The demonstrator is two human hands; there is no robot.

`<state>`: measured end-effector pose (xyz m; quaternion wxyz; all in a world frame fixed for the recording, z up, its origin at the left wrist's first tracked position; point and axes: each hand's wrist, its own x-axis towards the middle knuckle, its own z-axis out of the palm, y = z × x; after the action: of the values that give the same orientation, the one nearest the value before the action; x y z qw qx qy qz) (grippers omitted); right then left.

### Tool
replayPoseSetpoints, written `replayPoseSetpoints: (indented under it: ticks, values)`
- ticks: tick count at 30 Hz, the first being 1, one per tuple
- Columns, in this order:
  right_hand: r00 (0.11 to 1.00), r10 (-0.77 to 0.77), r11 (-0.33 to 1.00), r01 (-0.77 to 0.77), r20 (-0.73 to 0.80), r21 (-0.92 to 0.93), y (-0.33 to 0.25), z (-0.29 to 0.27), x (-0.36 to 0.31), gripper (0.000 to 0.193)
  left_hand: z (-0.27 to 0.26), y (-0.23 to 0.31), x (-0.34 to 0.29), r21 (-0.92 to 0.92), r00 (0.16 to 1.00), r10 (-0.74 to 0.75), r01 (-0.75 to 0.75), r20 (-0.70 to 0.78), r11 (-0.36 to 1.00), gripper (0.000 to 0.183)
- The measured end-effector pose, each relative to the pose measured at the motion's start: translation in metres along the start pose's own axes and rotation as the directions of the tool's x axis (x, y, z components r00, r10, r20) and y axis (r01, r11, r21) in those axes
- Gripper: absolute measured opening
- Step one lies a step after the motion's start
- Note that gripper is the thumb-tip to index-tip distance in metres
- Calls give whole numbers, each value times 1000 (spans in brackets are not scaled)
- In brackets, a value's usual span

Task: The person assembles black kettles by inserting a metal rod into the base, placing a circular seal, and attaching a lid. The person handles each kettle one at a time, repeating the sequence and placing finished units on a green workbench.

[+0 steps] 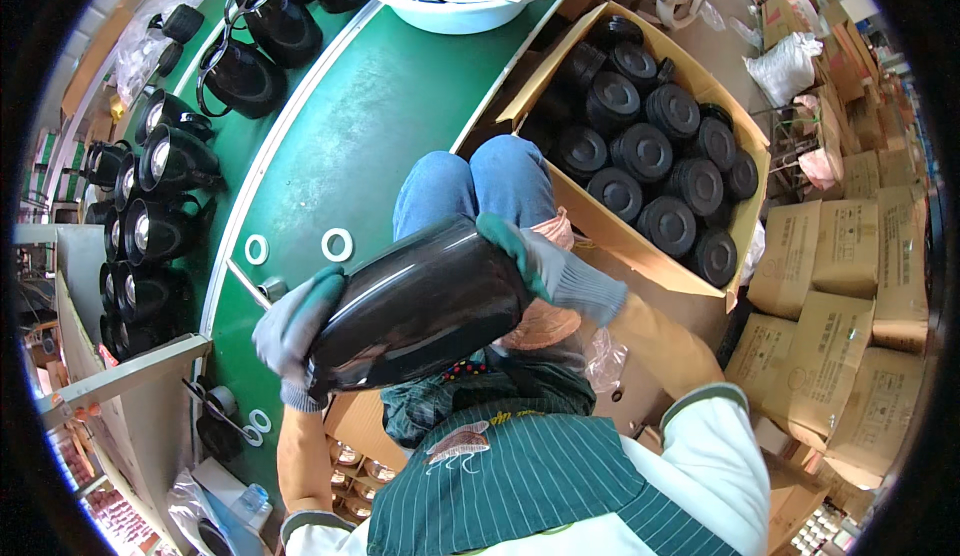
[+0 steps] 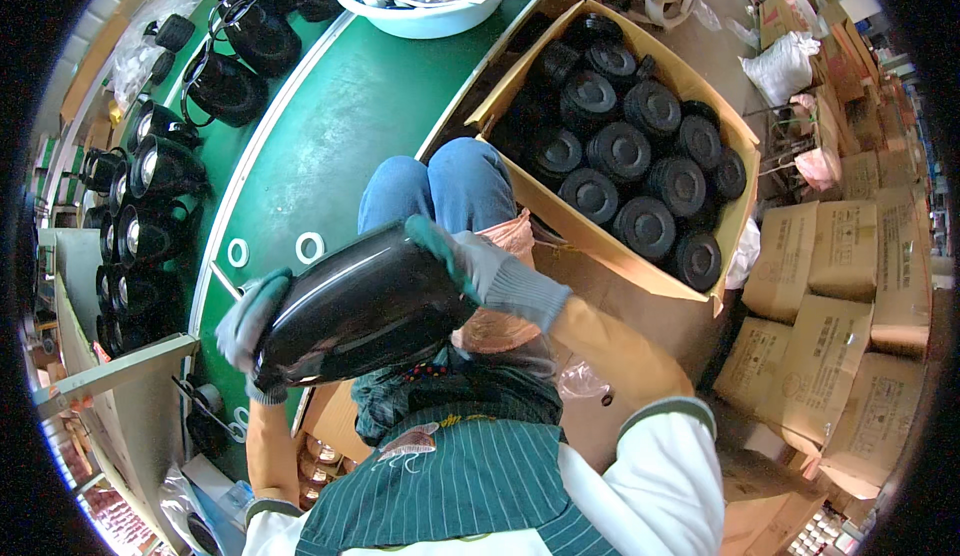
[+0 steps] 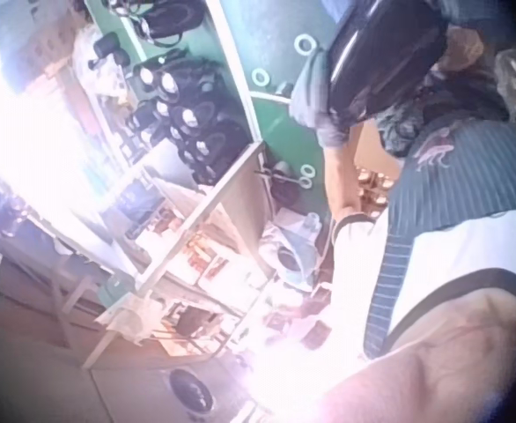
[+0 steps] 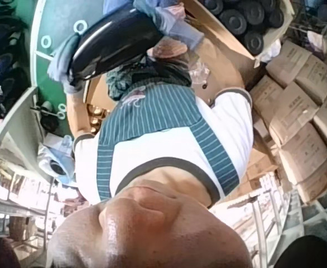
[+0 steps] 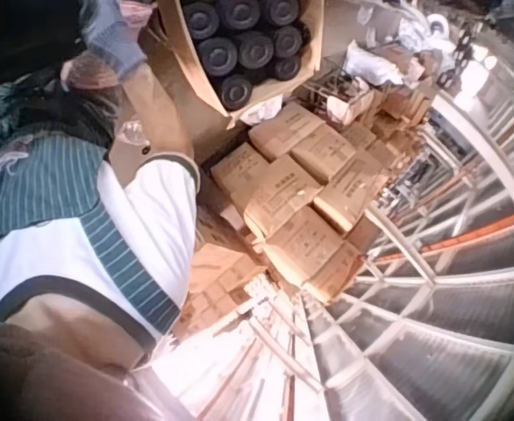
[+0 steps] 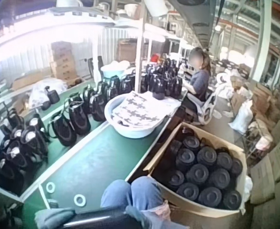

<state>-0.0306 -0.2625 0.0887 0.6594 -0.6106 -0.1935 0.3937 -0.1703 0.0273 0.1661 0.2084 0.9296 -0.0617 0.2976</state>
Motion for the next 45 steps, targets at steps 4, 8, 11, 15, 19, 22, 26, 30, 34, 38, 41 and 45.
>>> replayPoseSetpoints:
  ticks: [4, 8, 11, 15, 19, 22, 26, 30, 34, 38, 41, 45]
  values:
    - [928, -351, 804, 366, 122, -469, 92, -40, 32, 66, -15, -2, 24, 20, 939, 284, -293, 194, 956, 29]
    - [943, -42, 775, 240, 331, -584, -34, -41, 4, 93, -5, -50, -29, -112, 997, -71, 75, 39, 991, 39]
    - [897, -348, 597, 437, 274, -673, -68, -19, -13, 115, 25, -65, -61, -727, 714, -619, 609, 328, 318, 43]
    - [668, -709, 568, 730, 224, -379, -49, 14, 6, 113, 41, -41, -69, -806, 639, -584, 590, 501, -45, 40]
    - [929, -362, 900, 369, -74, 231, -12, 31, 8, 94, -13, 5, 13, -69, 988, -13, 3, -152, 998, 36]
    - [951, -307, 952, 307, -28, 7, -17, 11, -4, 96, -27, -7, 8, -10, 987, 109, -111, -120, 994, 32]
    - [734, -627, 540, 652, 263, -531, -50, 26, -4, 98, 5, -52, -60, -787, 784, -573, 501, 238, 360, 40]
    - [625, -741, 542, 773, 246, -329, -57, 52, 28, 108, 42, -83, -132, -653, 609, -355, 380, 710, -655, 58]
    - [956, -274, 845, 189, 102, 500, -29, 55, 21, 79, -24, -26, -17, -242, 986, -142, 117, -87, 963, 37]
    - [987, 45, 698, -143, 156, 701, 57, -19, 5, 65, -51, -29, 2, 107, 964, 263, -266, 46, 958, 34]
    - [924, -375, 809, 365, 75, -461, 3, 15, 6, 63, -18, -62, -37, -486, 915, -389, 391, 109, 782, 32]
    - [815, -564, 696, 556, 132, -454, -70, 69, 16, 64, 36, -79, -109, -851, 729, -620, 492, 290, 181, 43]
